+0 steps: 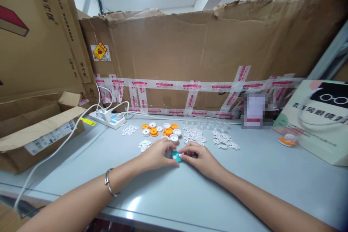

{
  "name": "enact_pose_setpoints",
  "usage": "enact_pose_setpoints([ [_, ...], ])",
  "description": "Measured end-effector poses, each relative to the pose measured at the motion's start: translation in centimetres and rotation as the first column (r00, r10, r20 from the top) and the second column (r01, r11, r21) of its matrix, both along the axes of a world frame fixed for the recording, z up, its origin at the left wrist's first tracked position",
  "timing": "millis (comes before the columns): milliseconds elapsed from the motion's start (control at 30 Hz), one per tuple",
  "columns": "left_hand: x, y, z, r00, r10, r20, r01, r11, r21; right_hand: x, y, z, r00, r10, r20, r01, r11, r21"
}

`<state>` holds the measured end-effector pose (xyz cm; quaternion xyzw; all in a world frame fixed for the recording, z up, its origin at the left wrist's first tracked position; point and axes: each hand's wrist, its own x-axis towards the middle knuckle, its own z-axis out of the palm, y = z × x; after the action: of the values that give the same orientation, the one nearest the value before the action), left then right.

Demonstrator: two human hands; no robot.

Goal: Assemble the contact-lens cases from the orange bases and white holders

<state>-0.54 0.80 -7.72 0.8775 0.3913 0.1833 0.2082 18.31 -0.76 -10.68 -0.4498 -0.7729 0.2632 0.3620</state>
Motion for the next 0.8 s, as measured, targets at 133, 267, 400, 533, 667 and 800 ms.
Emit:
enact_pose_setpoints([
  [133,0.36,0.11,-0.21,1.000,-0.022,-0.023,0.022,1.000,-0.006,-0.05,0.14,-0.11,1.000,-0.004,0.023,0.005,0.999,-0.050],
  [267,0.27,0.14,-0.16,0.999,-0.039,-0.021,0.039,0.999,0.002,-0.08,0.27,-0.25,1.000,0.007,0.029,-0.005,0.996,-0.086],
  [400,0.24,0.14,-0.12,0.998,-0.044,-0.035,0.045,0.999,0.014,-0.14,0.43,-0.38,0.999,0.009,0.031,-0.007,0.996,-0.093],
  [533,0.28,0.17,-0.08,0.998,-0.055,-0.027,0.056,0.998,0.010,-0.13,0.57,-0.53,0.999,0.015,0.030,-0.012,0.996,-0.090],
  [667,0.19,0.15,-0.04,0.998,-0.054,-0.011,0.054,0.999,-0.006,-0.08,0.59,-0.51,0.999,0.025,0.020,-0.023,0.995,-0.101],
  [800,0.03,0.13,-0.09,0.999,-0.051,0.008,0.051,0.998,-0.035,0.25,0.45,-0.19,1.000,-0.004,0.009,0.005,0.996,-0.093],
])
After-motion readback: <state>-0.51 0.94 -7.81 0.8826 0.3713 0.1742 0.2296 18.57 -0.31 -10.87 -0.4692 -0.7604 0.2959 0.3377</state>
